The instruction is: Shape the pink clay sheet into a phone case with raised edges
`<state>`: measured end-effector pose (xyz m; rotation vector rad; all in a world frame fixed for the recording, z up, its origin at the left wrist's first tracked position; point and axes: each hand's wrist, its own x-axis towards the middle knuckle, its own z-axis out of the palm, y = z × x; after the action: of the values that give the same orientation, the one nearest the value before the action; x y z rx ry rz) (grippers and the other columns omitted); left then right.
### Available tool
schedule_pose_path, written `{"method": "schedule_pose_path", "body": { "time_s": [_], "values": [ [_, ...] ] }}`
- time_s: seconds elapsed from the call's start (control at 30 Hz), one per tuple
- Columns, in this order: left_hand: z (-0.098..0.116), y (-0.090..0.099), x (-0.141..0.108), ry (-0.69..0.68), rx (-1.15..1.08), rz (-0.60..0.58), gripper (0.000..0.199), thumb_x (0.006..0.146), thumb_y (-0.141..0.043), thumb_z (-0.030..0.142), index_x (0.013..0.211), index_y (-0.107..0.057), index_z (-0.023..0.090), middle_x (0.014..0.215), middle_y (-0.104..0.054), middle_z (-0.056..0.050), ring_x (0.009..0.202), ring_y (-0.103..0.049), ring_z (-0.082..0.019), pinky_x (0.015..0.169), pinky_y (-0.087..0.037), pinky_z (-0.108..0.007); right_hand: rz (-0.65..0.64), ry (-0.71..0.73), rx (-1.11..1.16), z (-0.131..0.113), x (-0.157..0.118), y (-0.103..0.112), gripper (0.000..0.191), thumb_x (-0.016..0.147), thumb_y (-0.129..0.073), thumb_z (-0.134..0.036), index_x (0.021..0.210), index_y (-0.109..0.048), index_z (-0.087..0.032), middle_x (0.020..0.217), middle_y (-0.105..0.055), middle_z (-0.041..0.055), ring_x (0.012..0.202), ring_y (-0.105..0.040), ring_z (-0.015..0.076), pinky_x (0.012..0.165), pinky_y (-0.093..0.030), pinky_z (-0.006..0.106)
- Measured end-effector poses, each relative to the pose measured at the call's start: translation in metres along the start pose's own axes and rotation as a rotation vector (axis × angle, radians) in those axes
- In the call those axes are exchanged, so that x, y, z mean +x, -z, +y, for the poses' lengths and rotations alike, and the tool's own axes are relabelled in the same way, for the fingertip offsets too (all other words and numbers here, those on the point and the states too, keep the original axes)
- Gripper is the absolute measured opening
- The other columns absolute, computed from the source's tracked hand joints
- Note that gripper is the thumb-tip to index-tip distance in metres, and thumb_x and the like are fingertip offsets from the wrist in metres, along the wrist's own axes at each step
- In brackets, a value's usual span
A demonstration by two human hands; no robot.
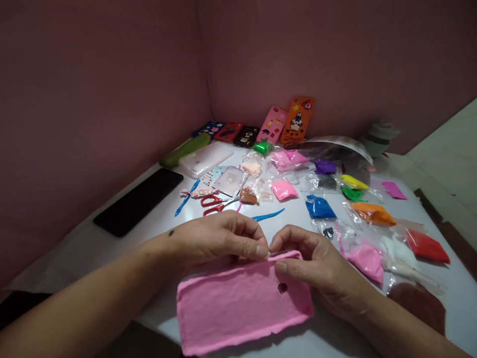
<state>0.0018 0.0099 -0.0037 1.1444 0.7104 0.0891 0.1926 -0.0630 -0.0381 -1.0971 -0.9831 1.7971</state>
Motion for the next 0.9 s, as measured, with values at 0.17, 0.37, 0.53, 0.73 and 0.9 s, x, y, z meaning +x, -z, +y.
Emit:
{"method": "schedule_pose_path", "body": {
  "time_s": [0.17,0.37,0.53,0.73,0.9],
  "values": [
    [0.005,0.005,-0.004,0.007,0.164,-0.017,0.018,0.077,-0.066,0.028,0.086,-0.062,0.013,0.068,-0.052,0.003,0.058,-0.042,-0.007,0.052,-0.029,-0.018,0.043,-0.005,0.0,0.001,0.0,0.002,0.013,0.067,-0.073,-0.017,0.078,-0.065,-0.017,0.061,-0.061,-0.0021,0.054,-0.059,0.0101,0.054,-0.048,0.019],
    [0.0,0.002,0.001,0.021,0.069,0.001,0.017,0.07,-0.07,0.024,0.08,-0.062,0.013,0.068,-0.056,0.002,0.059,-0.047,-0.008,0.056,-0.034,-0.02,-0.005,0.052,-0.078,0.0,-0.002,-0.003,0.014,0.066,-0.076,-0.016,0.079,-0.073,-0.019,0.068,-0.065,-0.0007,0.055,-0.058,0.0072,0.055,-0.047,0.016],
    [0.004,0.004,-0.002,-0.015,0.183,-0.028,0.017,0.072,-0.069,0.025,0.084,-0.062,0.014,0.069,-0.057,0.003,0.061,-0.048,-0.008,0.056,-0.035,-0.019,0.05,0.029,-0.106,0.0,-0.002,-0.006,0.006,0.068,-0.073,-0.016,0.073,-0.073,-0.016,0.057,-0.061,-0.0008,0.049,-0.054,0.0071,0.05,-0.043,0.016],
    [0.01,-0.001,-0.013,-0.165,0.669,0.156,0.018,0.076,-0.067,0.031,0.082,-0.058,0.017,0.072,-0.056,0.004,0.066,-0.049,-0.01,0.057,-0.038,-0.02,0.089,0.034,-0.072,0.001,-0.002,-0.003,0.01,0.069,-0.075,-0.019,0.078,-0.07,-0.017,0.059,-0.062,-0.0009,0.051,-0.056,0.0077,0.051,-0.044,0.017],
    [-0.001,-0.004,-0.009,-0.382,0.936,0.263,0.007,0.081,-0.06,0.024,0.082,-0.062,0.018,0.073,-0.061,0.003,0.066,-0.053,-0.01,0.058,-0.039,-0.021,0.142,0.103,-0.085,0.001,-0.001,-0.004,0.008,0.07,-0.075,-0.019,0.073,-0.069,-0.016,0.057,-0.061,-0.0018,0.05,-0.053,0.0057,0.05,-0.042,0.014]
  ]
}}
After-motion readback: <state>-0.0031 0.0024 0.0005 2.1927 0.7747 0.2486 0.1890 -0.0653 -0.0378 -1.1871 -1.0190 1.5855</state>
